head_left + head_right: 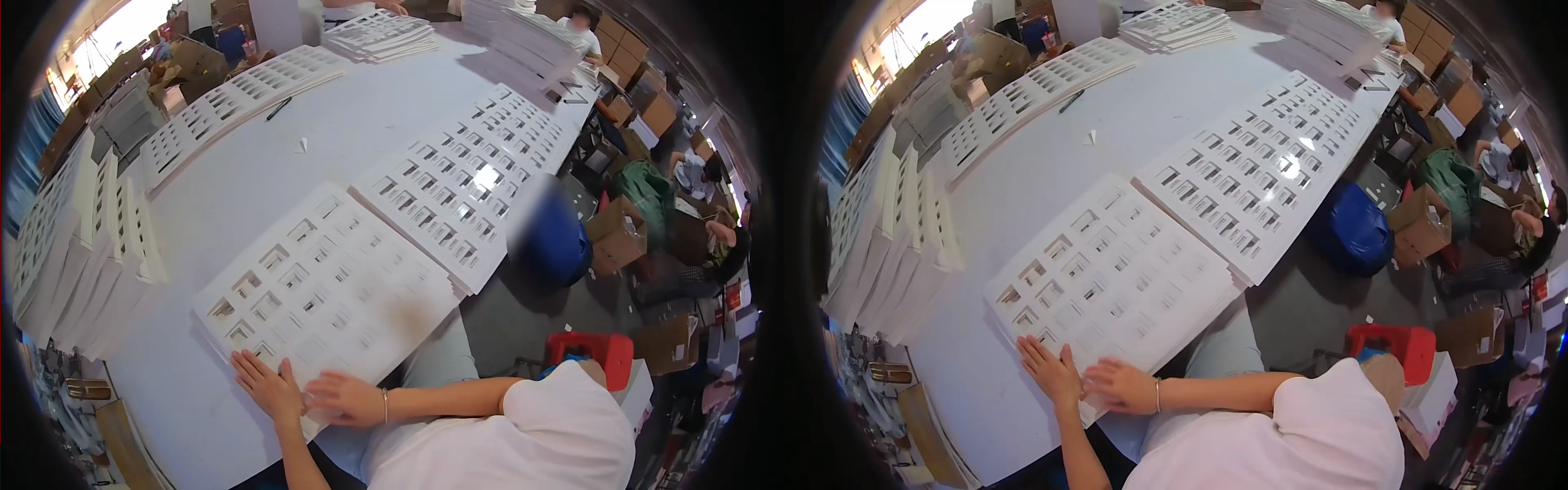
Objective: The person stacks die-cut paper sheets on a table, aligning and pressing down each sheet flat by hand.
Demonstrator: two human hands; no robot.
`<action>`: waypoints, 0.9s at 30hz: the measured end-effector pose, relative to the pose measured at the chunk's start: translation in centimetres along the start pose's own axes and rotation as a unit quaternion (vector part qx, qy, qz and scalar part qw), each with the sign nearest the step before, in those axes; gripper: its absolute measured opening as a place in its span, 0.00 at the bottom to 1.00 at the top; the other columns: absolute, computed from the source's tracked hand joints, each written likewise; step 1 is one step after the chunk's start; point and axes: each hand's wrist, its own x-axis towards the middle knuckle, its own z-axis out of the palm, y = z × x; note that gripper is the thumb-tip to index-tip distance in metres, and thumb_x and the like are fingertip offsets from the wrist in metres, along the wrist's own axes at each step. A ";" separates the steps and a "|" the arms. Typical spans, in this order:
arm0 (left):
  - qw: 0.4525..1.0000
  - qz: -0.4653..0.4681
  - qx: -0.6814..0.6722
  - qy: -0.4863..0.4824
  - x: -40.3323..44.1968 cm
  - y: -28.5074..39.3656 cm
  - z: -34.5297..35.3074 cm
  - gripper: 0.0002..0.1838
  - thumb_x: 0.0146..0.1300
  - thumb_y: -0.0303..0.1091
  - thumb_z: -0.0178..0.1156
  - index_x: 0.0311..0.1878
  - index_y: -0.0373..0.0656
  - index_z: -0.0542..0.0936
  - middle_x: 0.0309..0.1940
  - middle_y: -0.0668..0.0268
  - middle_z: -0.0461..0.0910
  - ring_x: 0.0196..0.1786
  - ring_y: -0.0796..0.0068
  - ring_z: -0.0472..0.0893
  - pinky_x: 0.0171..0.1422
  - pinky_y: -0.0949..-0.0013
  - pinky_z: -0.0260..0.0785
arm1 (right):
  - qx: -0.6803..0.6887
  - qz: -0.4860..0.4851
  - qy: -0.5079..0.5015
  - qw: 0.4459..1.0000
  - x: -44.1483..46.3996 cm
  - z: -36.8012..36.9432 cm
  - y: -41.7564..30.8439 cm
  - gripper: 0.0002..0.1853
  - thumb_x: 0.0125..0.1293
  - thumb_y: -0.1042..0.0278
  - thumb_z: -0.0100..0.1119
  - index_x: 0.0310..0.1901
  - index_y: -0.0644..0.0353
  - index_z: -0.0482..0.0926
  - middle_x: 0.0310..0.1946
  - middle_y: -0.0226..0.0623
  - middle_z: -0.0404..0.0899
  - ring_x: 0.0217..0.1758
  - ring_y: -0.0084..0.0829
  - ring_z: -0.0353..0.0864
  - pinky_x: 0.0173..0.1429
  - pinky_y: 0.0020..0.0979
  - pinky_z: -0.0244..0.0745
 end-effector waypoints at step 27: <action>1.000 -0.019 -0.019 -0.012 -0.5 0.4 -1.4 0.46 0.72 0.55 0.51 0.77 0.27 0.49 0.80 0.47 0.42 0.83 0.54 0.39 0.83 0.47 0.35 | -0.545 0.349 0.253 0.719 0.2 -26.0 16.0 0.05 0.59 0.67 0.60 0.33 0.58 0.81 0.36 0.36 0.82 0.46 0.37 0.82 0.47 0.39 0.74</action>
